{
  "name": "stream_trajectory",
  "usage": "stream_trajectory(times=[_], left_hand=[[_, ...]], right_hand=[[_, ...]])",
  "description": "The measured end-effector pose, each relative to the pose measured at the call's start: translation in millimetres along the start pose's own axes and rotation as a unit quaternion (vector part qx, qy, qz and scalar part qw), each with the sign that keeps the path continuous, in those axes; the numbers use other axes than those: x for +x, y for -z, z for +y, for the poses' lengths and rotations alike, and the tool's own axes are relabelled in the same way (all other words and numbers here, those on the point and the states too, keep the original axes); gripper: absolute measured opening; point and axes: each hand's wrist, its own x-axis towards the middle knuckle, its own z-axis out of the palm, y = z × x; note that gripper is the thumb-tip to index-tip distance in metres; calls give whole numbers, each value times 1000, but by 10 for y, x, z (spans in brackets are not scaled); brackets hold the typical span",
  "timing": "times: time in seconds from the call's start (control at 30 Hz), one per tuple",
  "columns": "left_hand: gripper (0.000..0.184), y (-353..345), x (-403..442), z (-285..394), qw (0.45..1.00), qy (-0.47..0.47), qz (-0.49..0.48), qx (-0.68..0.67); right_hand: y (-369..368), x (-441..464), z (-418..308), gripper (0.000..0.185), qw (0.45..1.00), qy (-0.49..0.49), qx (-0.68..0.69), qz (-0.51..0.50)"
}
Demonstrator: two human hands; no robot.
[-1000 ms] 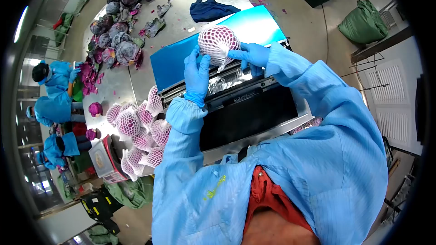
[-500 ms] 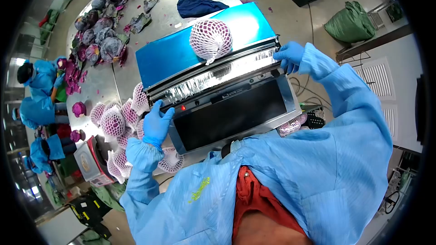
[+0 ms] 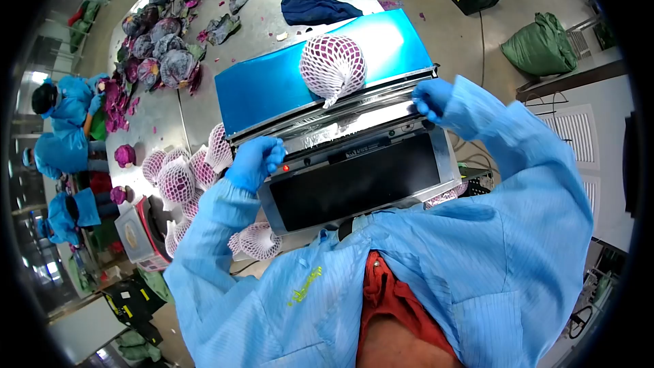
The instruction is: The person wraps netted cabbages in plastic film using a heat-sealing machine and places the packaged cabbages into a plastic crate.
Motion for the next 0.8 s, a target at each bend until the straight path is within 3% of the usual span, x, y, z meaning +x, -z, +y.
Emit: stream_trajectory(times=[0.13,0.17,0.23,0.27,0.3,0.33,0.4,0.43,0.47,0.5,0.53,0.57,0.6,0.63,0.7,0.73,0.8], left_hand=[[15,13,-618,273,992,-126,-18,10],[14,-111,-814,442,989,-139,42,16],[14,-86,-827,619,942,-329,-72,-17],[19,-142,-802,719,917,-397,-32,5],[27,-206,-685,869,884,-467,7,28],[38,-219,-487,1002,855,-499,23,143],[65,-269,-18,1153,775,-531,46,339],[79,-351,213,1161,730,-537,54,419],[87,-431,395,1151,727,-519,59,445],[94,-499,554,1112,725,-500,64,469],[99,-516,740,1052,757,-474,19,450],[103,-546,881,1032,784,-449,-25,428],[96,-599,924,1051,797,-416,-64,432],[93,-641,920,1039,844,-388,-86,361],[86,-702,835,1010,915,-318,-128,214],[64,-732,770,975,917,-340,-106,182],[53,-649,604,903,960,-223,-69,154]], right_hand=[[269,-590,-174,23,981,181,-22,-72],[257,-769,-305,22,972,227,-31,-55],[326,-843,-519,20,891,426,25,-156],[383,-842,-720,22,859,476,12,-187],[387,-757,-920,22,822,553,-55,-126],[352,-657,-1125,23,771,622,-121,-62],[207,-285,-1419,23,799,576,-172,-28],[215,126,-1460,23,777,588,-211,-76],[163,548,-1426,22,829,507,-211,-104],[98,977,-1382,42,778,526,-315,-133],[-335,133,-1254,76,871,347,-338,-82],[-413,373,-1101,97,827,425,-352,-109],[-490,612,-948,117,776,501,-361,-131],[-625,610,-884,123,813,471,-332,-84],[-664,560,-926,122,851,447,-268,-61],[-666,538,-928,111,845,469,-245,-76],[-725,359,-825,102,898,390,-177,-96]])
